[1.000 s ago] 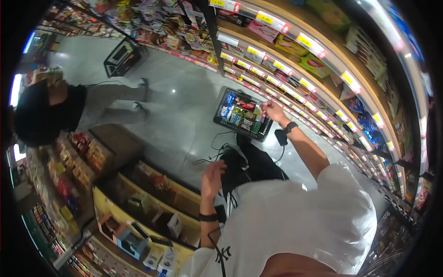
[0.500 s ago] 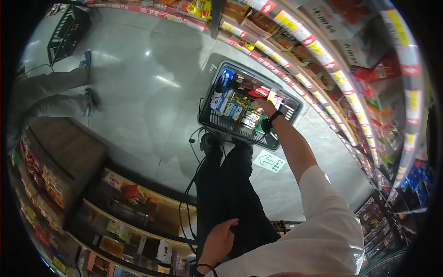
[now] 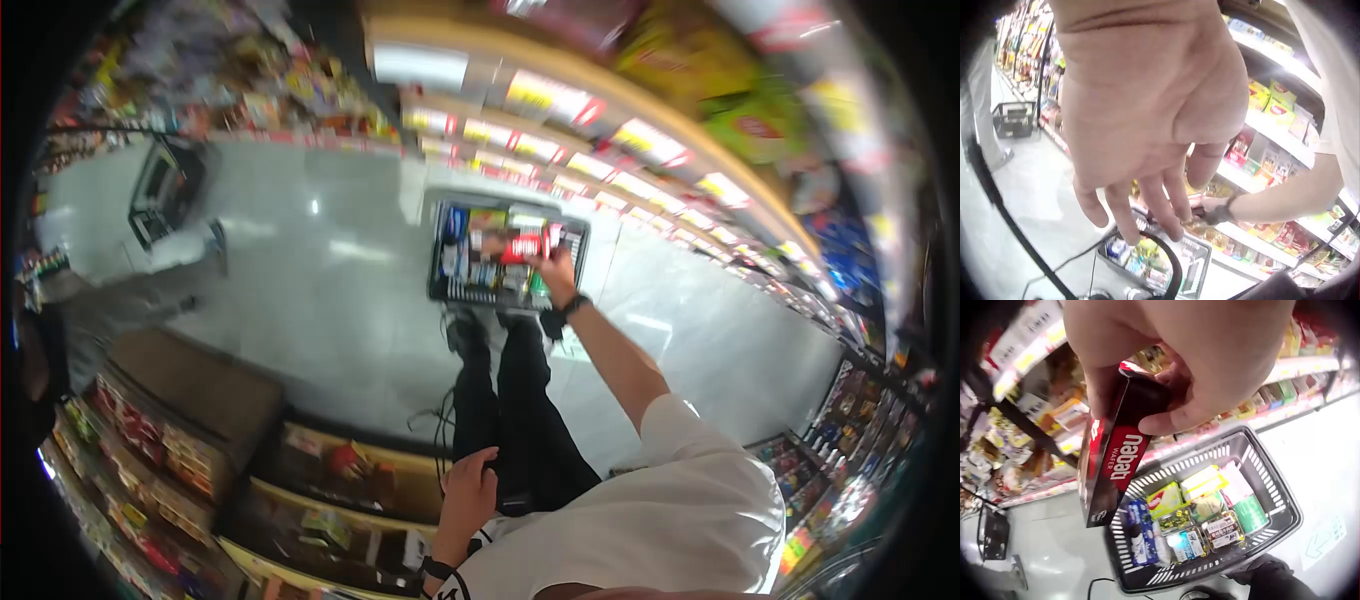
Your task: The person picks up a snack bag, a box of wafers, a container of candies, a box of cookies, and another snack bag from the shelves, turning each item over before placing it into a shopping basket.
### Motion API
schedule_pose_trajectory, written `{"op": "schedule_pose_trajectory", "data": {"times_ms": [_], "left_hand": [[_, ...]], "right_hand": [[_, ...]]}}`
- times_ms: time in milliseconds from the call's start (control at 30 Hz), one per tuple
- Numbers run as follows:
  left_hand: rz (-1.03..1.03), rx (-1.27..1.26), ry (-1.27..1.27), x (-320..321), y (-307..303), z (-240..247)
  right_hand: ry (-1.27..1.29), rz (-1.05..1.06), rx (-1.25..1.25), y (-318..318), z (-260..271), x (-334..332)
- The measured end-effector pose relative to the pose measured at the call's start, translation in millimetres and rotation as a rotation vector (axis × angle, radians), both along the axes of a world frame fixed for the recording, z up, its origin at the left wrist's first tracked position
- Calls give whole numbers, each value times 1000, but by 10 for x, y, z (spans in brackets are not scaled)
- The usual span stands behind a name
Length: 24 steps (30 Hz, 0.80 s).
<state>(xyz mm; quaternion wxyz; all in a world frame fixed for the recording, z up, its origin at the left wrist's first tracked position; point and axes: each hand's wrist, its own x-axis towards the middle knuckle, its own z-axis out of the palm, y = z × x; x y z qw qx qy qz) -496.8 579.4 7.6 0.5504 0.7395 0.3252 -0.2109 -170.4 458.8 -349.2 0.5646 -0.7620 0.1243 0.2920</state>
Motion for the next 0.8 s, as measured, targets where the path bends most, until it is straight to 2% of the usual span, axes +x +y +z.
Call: {"op": "schedule_pose_trajectory", "data": {"times_ms": [100,167,233,300,367,400,433,467,500,533,633,667,767,800], "left_hand": [[-37,204,-157,-97,290,524],[-62,323,-194,-82,500,969],[11,326,-336,-129,668,1115],[95,335,-433,-141,734,1216],[198,342,-477,-65,698,1290],[167,349,-512,-38,710,1277],[135,194,-557,-11,721,1307],[95,40,-599,30,760,1345],[45,-120,-637,129,749,1381],[-76,-90,-836,238,655,1546],[-18,-381,-686,208,471,1734],[-74,-344,-677,241,379,1895],[-241,-421,-682,300,272,1736],[-238,-446,-678,292,163,1824]], "right_hand": [[-159,-54,134,-81,1173,-292],[-165,61,88,-95,2274,-413],[-221,167,276,-161,3208,-610],[-312,231,402,-188,3871,-758],[-266,266,471,-281,4623,-1020],[-253,245,509,-310,4987,-1160],[-237,228,547,-360,5287,-1285],[-236,230,607,-446,5517,-1424],[-506,365,386,-555,5697,-1527],[-511,346,421,-623,5956,-1624],[-558,259,463,-915,6235,-1926],[-580,216,469,-1028,6265,-1993],[-608,127,530,-1424,6293,-2207],[-603,97,555,-1562,6282,-2294]]}}
